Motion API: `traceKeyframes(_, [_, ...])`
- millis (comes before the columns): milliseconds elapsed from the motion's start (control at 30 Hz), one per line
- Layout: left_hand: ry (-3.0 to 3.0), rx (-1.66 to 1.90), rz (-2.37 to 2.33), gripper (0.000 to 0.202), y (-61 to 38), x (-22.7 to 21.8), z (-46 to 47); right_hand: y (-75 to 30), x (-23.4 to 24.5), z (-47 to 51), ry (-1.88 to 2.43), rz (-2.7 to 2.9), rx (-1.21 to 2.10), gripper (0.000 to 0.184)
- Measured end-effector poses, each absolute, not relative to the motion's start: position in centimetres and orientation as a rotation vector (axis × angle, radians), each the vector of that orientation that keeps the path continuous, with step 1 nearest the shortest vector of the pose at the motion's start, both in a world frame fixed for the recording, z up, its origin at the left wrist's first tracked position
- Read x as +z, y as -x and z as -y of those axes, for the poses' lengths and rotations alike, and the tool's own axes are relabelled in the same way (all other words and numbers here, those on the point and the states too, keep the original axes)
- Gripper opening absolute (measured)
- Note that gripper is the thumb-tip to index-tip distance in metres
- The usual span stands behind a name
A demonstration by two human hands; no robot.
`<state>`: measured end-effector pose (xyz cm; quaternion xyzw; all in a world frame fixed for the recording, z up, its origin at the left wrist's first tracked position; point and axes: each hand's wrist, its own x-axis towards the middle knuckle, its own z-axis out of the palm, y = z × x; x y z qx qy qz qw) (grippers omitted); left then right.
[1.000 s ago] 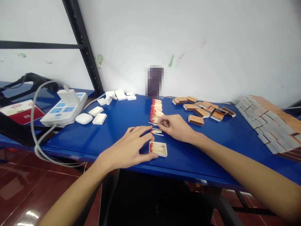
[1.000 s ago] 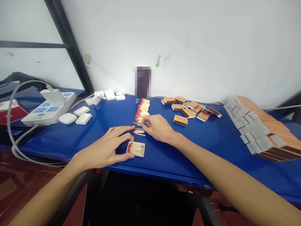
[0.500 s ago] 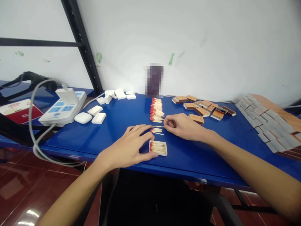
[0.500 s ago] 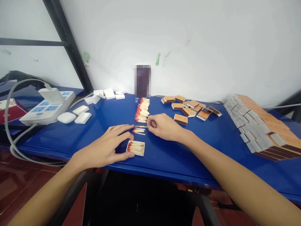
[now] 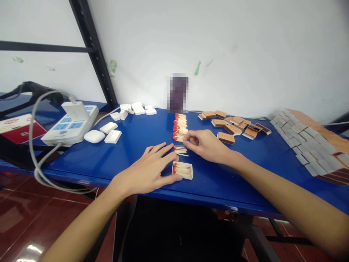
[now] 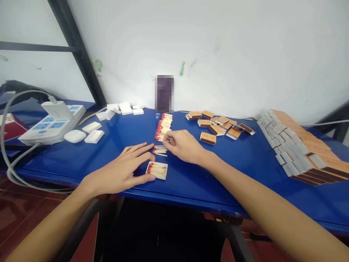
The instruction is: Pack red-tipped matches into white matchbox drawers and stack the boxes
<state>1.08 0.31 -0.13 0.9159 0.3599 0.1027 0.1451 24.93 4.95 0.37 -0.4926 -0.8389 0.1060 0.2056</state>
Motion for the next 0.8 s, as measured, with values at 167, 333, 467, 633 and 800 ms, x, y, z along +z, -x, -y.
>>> traceKeyframes(167, [-2.638,0.314,-1.038,0.05,-1.0,-0.3,-0.3,-25.0,-0.2,-5.9,1.39,2.358,0.028,0.02])
traceKeyframes(333, [-2.64,0.337,-1.033,0.05,-1.0,-0.3,-0.3,-24.8,-0.6,-6.5,1.397,2.425,-0.025,0.018])
traceKeyframes(467, [-2.635,0.336,-1.029,0.048,-1.0,-0.3,-0.3,-24.7,-0.7,-6.5,1.416,2.427,-0.007,0.017])
traceKeyframes(633, [-2.648,0.344,-1.026,0.046,-1.0,-0.3,-0.2,-24.7,-0.6,-6.3,1.367,2.435,0.067,0.015])
traceKeyframes(800, [-2.668,0.355,-1.013,0.044,-1.0,-0.2,-0.2,-24.8,-0.5,-6.1,1.368,2.438,0.111,0.014])
